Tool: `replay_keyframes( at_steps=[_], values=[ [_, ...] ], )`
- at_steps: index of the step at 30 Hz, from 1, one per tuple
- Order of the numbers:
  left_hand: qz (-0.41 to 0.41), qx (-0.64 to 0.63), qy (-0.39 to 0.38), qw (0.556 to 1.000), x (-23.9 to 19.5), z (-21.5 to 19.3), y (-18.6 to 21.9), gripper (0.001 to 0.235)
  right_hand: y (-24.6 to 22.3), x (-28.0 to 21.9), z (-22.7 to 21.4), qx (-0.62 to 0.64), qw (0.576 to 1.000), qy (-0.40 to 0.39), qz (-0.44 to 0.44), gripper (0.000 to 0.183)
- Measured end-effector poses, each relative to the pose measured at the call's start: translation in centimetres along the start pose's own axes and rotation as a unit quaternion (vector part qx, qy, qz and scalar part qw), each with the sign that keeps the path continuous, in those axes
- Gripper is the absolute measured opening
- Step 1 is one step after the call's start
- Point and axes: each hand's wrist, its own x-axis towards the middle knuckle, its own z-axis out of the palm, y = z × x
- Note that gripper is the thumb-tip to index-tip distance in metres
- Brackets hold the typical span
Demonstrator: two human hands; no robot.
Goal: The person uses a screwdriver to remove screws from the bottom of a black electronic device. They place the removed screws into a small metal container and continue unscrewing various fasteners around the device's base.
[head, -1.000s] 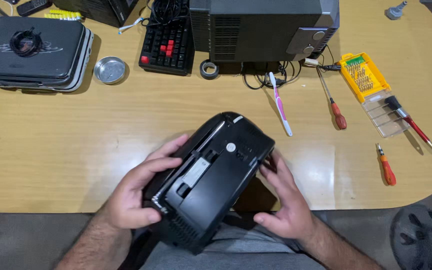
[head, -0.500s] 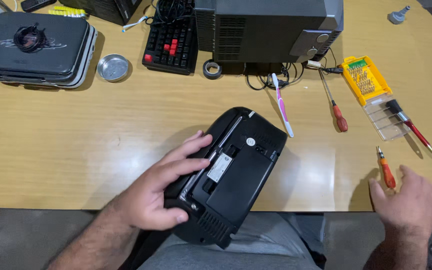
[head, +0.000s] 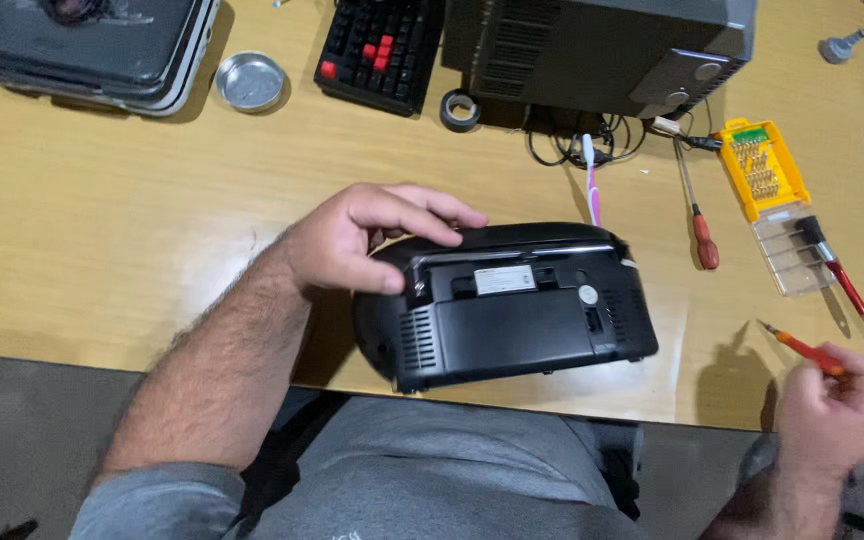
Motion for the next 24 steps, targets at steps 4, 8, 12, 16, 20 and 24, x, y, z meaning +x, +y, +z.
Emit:
replay_keyframes(
  at_steps=[4,8,12,16,20,24],
  values=[
    [0.015,0.055,0.026,0.998,-0.6,-0.3,-0.2,0.042,-9.8,4.8,-0.1,0.289,0.951,0.05,0.096,0.031],
    [0.022,0.077,0.056,0.995,-1.1,0.4,-0.3,0.043,-15.2,7.9,-1.0,0.389,0.914,-0.027,0.108,0.027],
    [0.059,0.096,0.079,0.99,-1.2,1.5,-0.2,0.058,-23.3,13.7,-5.6,0.443,0.82,-0.36,0.035,0.05],
    [0.072,0.094,0.096,0.988,-1.4,1.8,0.1,0.049,-41.1,15.5,-3.9,0.395,0.874,-0.24,-0.152,0.025],
    [0.072,0.12,0.139,0.98,-1.3,2.4,0.8,0.044,-42.4,18.5,0.5,0.456,0.736,-0.386,-0.32,0.036],
    [0.086,0.109,0.163,0.977,-1.3,2.7,0.2,0.04,-42.0,17.0,3.0,0.505,0.737,-0.365,-0.262,0.036]
  ],
)
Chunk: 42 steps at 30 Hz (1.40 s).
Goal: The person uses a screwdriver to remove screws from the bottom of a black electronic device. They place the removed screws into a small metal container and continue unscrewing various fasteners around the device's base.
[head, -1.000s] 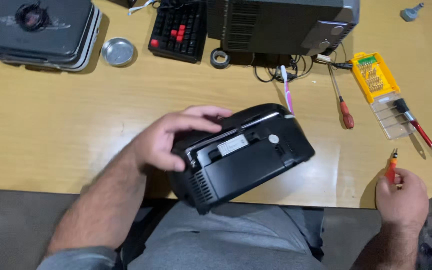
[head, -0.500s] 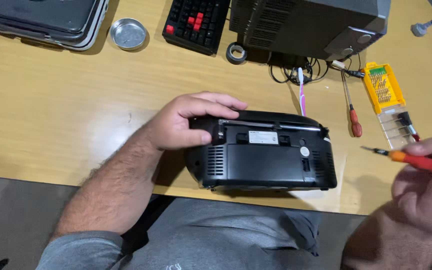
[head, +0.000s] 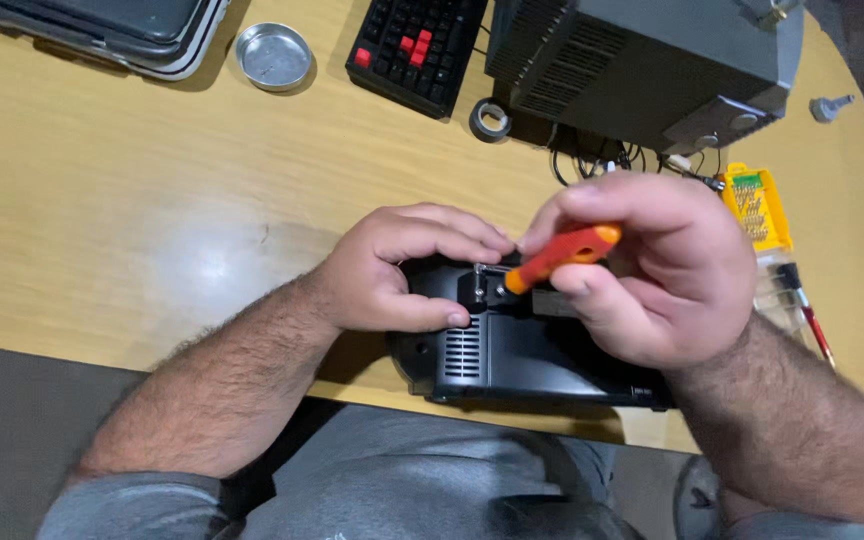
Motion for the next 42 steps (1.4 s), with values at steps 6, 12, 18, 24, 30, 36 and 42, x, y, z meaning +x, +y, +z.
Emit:
replay_keyframes(
  at_steps=[6,12,18,24,30,36,42],
  values=[
    [-0.007,-0.021,0.003,1.0,-0.1,0.1,-0.2,0.042,1.0,-0.5,-0.5,0.015,0.999,0.04,-0.018,0.032],
    [-0.006,-0.016,-0.004,1.0,-0.3,0.2,-0.5,0.04,0.5,-0.3,0.2,0.039,0.999,0.021,-0.002,0.033],
    [-0.011,-0.021,0.0,1.0,-0.4,0.1,-0.4,0.04,0.9,-0.1,0.2,0.045,0.999,0.015,-0.011,0.033],
    [-0.006,-0.017,-0.006,1.0,-0.4,0.1,-0.6,0.04,0.6,-0.2,0.5,0.046,0.999,0.016,-0.016,0.034],
    [-0.004,-0.033,0.0,0.999,-0.4,0.1,-0.6,0.04,0.7,0.1,0.6,0.03,0.999,0.015,-0.029,0.035],
    [-0.004,-0.022,-0.001,1.0,-0.5,0.2,-1.0,0.04,0.9,-0.2,0.5,0.005,0.999,0.011,-0.032,0.036],
    [-0.003,-0.025,-0.005,1.0,-0.5,0.1,-1.0,0.04,0.8,-0.1,0.7,0.028,0.999,0.02,-0.036,0.035]
  ],
)
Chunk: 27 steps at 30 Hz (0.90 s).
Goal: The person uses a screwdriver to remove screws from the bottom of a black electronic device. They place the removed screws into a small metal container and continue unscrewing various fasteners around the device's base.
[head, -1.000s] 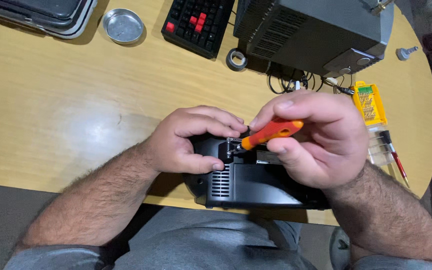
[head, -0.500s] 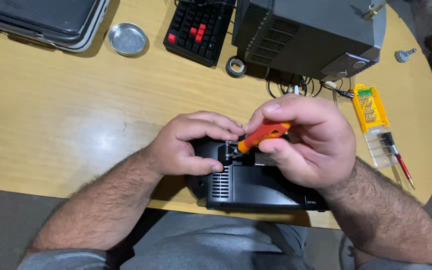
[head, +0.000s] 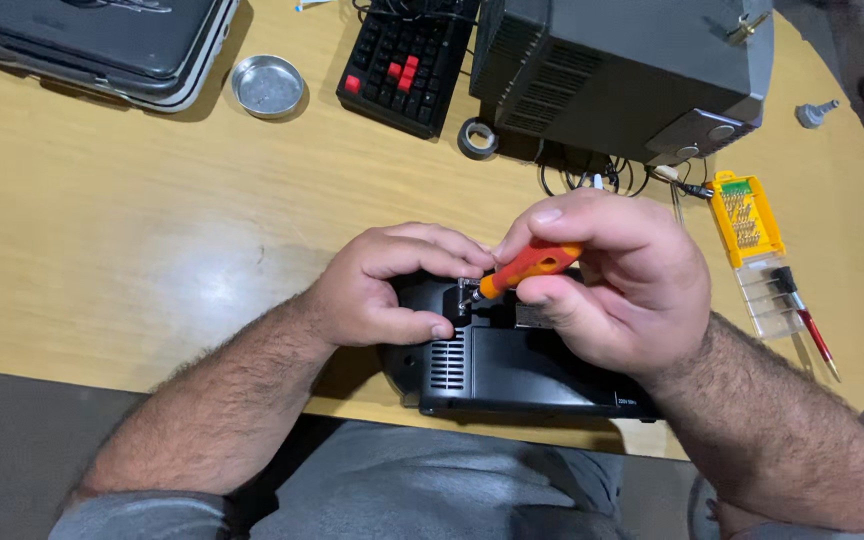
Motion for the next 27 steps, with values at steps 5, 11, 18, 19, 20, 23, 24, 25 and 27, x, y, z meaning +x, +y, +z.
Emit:
replay_keyframes(
  at_steps=[5,11,18,19,20,23,24,25,27],
  values=[
    [0.004,0.001,-0.003,1.0,0.0,0.0,-0.2,0.039,0.0,-0.1,-0.2,0.0,1.0,-0.011,0.003,0.035],
    [-0.023,0.028,0.014,0.999,-0.5,-0.2,-0.6,0.043,-0.4,0.7,-0.3,-0.024,0.998,-0.055,0.002,0.039],
    [-0.015,0.019,0.012,1.0,-0.3,-0.1,-0.2,0.041,-1.4,2.8,-0.2,-0.121,0.991,-0.046,-0.04,0.044],
    [-0.016,0.02,0.013,1.0,-0.2,-0.1,-0.2,0.041,-1.2,2.7,0.0,-0.12,0.991,-0.047,-0.041,0.044],
    [-0.009,0.007,0.009,1.0,-0.2,-0.1,-0.1,0.039,-1.1,2.7,0.2,-0.122,0.992,-0.015,-0.043,0.041],
    [-0.002,-0.011,0.011,1.0,-0.2,0.1,-0.2,0.039,-1.2,2.2,0.5,-0.113,0.993,0.014,-0.032,0.033],
    [-0.002,-0.014,0.015,1.0,-0.2,0.2,-0.2,0.04,-1.3,2.0,0.5,-0.101,0.995,0.013,-0.02,0.027],
    [-0.001,-0.014,0.017,1.0,-0.1,0.2,-0.1,0.04,-1.3,2.1,0.4,-0.102,0.995,0.011,-0.02,0.027],
    [0.014,-0.027,0.008,0.999,0.1,0.2,0.0,0.037,-1.2,2.3,0.2,-0.092,0.994,-0.036,-0.057,0.024]
  ],
)
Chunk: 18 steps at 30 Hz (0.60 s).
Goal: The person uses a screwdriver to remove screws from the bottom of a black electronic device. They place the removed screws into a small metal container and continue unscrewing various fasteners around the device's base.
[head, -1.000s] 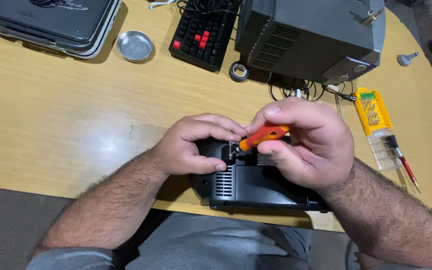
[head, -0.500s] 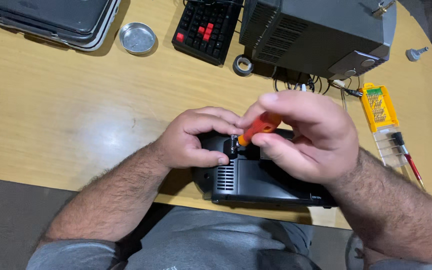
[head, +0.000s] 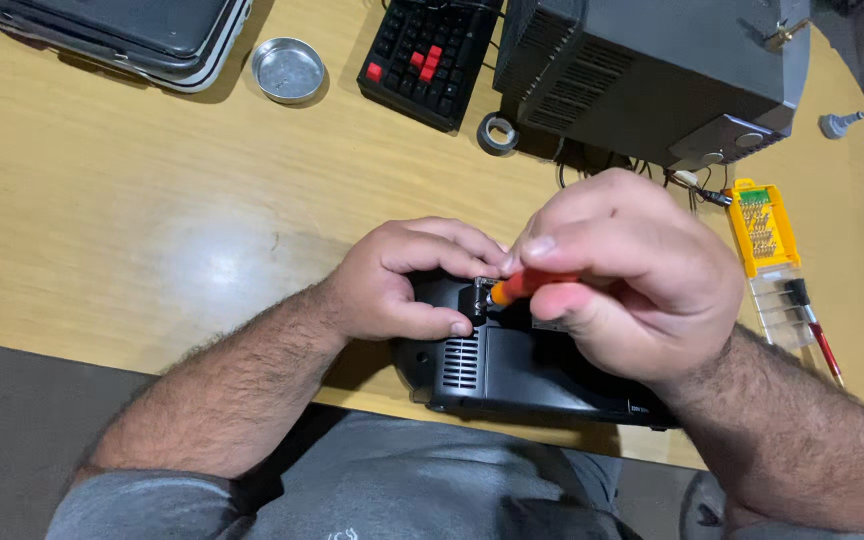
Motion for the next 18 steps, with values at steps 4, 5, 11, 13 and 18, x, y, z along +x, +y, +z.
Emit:
replay_keyframes(
  at_steps=[4,5,11,13,18],
  values=[
    [0.004,0.008,0.001,1.0,-0.3,-0.1,-0.5,0.038,0.6,0.1,0.2,0.025,0.999,-0.007,-0.023,0.022],
    [-0.007,0.018,0.01,1.0,-0.4,0.0,-0.6,0.04,0.6,0.1,0.2,0.037,0.999,-0.014,-0.019,0.021],
    [-0.021,0.041,0.026,0.999,-0.5,0.1,-0.7,0.034,1.0,0.2,0.6,0.124,0.992,-0.033,-0.005,0.017],
    [-0.022,0.043,0.025,0.999,-0.5,0.1,-0.9,0.033,1.3,0.2,0.6,0.142,0.989,-0.032,-0.009,0.017],
    [-0.009,0.02,0.015,1.0,-0.1,0.2,-0.4,0.038,2.0,-0.6,0.2,0.071,0.996,0.06,-0.005,0.023]
  ],
)
